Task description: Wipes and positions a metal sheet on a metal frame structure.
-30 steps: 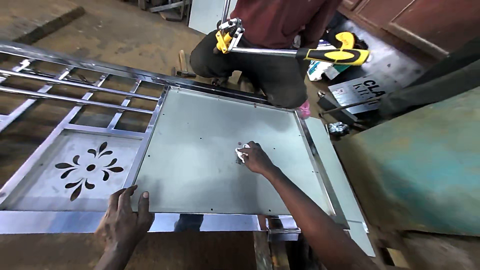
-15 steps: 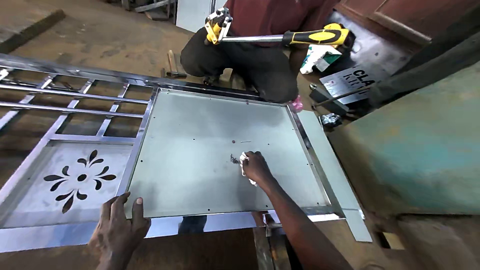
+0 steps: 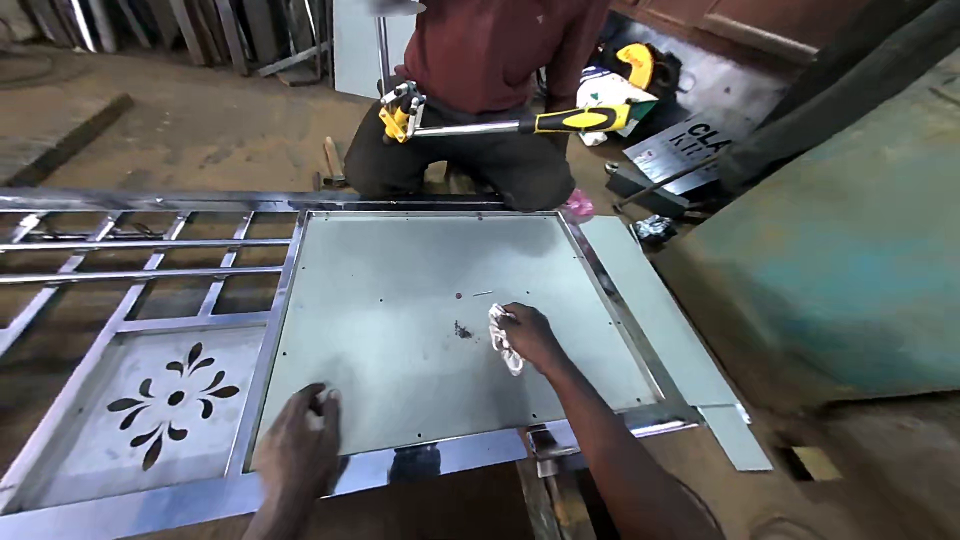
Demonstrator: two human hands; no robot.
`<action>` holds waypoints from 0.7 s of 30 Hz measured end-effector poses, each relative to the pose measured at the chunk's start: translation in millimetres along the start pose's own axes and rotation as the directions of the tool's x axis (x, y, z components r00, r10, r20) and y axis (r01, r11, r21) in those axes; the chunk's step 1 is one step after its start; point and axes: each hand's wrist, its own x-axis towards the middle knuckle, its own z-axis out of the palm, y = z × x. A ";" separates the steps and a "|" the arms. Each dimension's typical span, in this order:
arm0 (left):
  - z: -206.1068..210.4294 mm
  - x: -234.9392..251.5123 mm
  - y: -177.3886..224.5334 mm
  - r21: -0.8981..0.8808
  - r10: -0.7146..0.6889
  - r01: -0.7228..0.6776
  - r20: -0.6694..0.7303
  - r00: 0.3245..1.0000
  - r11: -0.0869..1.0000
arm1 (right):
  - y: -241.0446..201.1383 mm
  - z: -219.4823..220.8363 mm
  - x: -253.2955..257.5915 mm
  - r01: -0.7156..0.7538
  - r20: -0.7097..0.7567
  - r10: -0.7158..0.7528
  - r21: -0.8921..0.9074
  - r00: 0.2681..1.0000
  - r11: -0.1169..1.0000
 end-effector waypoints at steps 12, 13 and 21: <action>191.7 165.3 190.1 -0.071 0.443 -0.520 0.630 0.638 0.851 | 52.6 -70.3 -55.1 0.085 -0.324 0.078 0.460 0.943 0.884; 197.1 166.8 196.6 -0.057 0.429 -0.520 0.645 0.632 0.852 | 56.9 -74.7 -60.9 0.092 -0.325 0.069 0.454 0.943 0.886; 208.2 143.6 215.5 0.069 0.301 -0.458 0.664 0.685 0.886 | 60.5 -82.6 -81.3 0.088 -0.317 0.153 0.632 0.936 0.770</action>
